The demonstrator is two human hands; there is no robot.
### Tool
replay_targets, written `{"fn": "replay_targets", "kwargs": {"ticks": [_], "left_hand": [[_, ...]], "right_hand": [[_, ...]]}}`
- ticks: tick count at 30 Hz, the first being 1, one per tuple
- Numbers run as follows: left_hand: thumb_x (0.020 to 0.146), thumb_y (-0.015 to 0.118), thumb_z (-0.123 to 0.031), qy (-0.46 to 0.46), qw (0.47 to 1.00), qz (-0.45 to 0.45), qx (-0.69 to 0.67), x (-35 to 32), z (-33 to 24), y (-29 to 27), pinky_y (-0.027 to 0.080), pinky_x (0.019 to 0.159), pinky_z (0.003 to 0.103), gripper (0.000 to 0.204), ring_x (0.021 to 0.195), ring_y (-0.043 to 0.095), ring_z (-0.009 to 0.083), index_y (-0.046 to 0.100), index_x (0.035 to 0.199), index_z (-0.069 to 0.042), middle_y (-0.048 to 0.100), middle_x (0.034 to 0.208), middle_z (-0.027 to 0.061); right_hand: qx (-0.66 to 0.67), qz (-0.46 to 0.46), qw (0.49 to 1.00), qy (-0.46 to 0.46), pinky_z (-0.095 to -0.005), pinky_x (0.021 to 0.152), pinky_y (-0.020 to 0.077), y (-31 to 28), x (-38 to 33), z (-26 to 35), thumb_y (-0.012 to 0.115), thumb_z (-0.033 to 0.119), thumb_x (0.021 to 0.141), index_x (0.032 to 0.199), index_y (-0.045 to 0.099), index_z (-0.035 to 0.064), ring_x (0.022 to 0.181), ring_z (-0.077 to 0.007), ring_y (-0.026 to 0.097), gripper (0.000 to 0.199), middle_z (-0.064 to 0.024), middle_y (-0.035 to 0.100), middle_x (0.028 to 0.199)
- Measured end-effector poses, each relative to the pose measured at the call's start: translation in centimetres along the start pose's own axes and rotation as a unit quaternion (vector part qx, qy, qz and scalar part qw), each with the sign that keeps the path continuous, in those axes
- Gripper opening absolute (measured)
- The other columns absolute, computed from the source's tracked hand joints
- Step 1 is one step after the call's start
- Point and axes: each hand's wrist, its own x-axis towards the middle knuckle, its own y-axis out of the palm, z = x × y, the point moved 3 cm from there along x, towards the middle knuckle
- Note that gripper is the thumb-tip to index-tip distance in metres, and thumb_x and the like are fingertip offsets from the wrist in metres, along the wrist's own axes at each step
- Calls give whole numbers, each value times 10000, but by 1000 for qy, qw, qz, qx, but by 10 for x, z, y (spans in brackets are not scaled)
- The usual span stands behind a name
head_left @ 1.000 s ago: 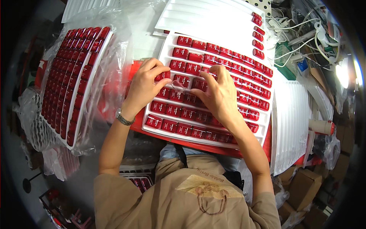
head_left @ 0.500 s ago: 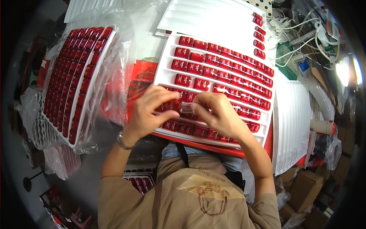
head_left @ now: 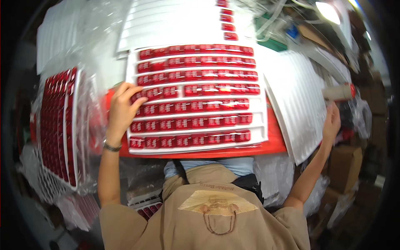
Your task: The recorder is sorting and placing small red objects, likely component parts or accessories, into plastic trays for packaging.
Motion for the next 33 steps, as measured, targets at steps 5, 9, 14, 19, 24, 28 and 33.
{"fn": "replay_targets", "kwargs": {"ticks": [5,9,14,19,24,28,33], "left_hand": [[727,710,-18,-35,998,45,-19,-1,-11,-2,469,746,326,308,864,579,245,631,1022,17,594,963,107],[747,704,-58,67,991,-58,105,7,-65,10,465,801,353,271,902,575,263,649,1008,-10,602,1001,104],[743,711,-153,194,975,64,-86,26,-160,112,467,785,369,211,874,564,255,654,901,-24,590,909,105],[712,720,-91,210,975,77,-1,34,-177,146,440,764,352,250,890,533,262,629,931,-12,565,913,105],[744,705,-74,170,949,87,-249,31,-178,123,452,859,382,265,949,579,287,616,980,6,622,979,127],[742,718,-77,142,935,122,-301,21,-175,112,466,868,368,281,955,601,285,620,991,8,635,983,139],[729,730,-60,172,924,116,-320,18,-179,110,490,806,353,292,911,615,270,622,991,10,629,957,142]], "right_hand": [[-308,72,945,-87,-423,905,403,22,-25,-77,562,220,912,1134,608,24,1049,-345,520,299,-210,538,1187],[-251,117,958,-69,-419,873,411,10,-26,-20,618,108,830,1076,613,42,1014,-342,486,255,-162,563,1061],[-137,49,988,-45,-365,769,459,6,-13,-30,637,83,818,1027,624,18,881,-257,556,219,-116,586,993],[273,50,955,104,-254,659,483,38,-12,12,653,72,824,1023,600,-5,758,-154,604,220,-60,584,953],[555,319,754,150,-195,695,466,74,-56,134,664,-12,781,1118,536,-17,750,-69,560,361,-60,589,879],[528,366,760,103,-164,654,419,74,-77,169,632,34,857,1141,498,-22,712,-27,508,319,-6,566,796],[352,360,863,-31,-274,520,409,76,-92,184,590,199,900,1040,499,30,586,-143,568,238,-71,585,671]]}}
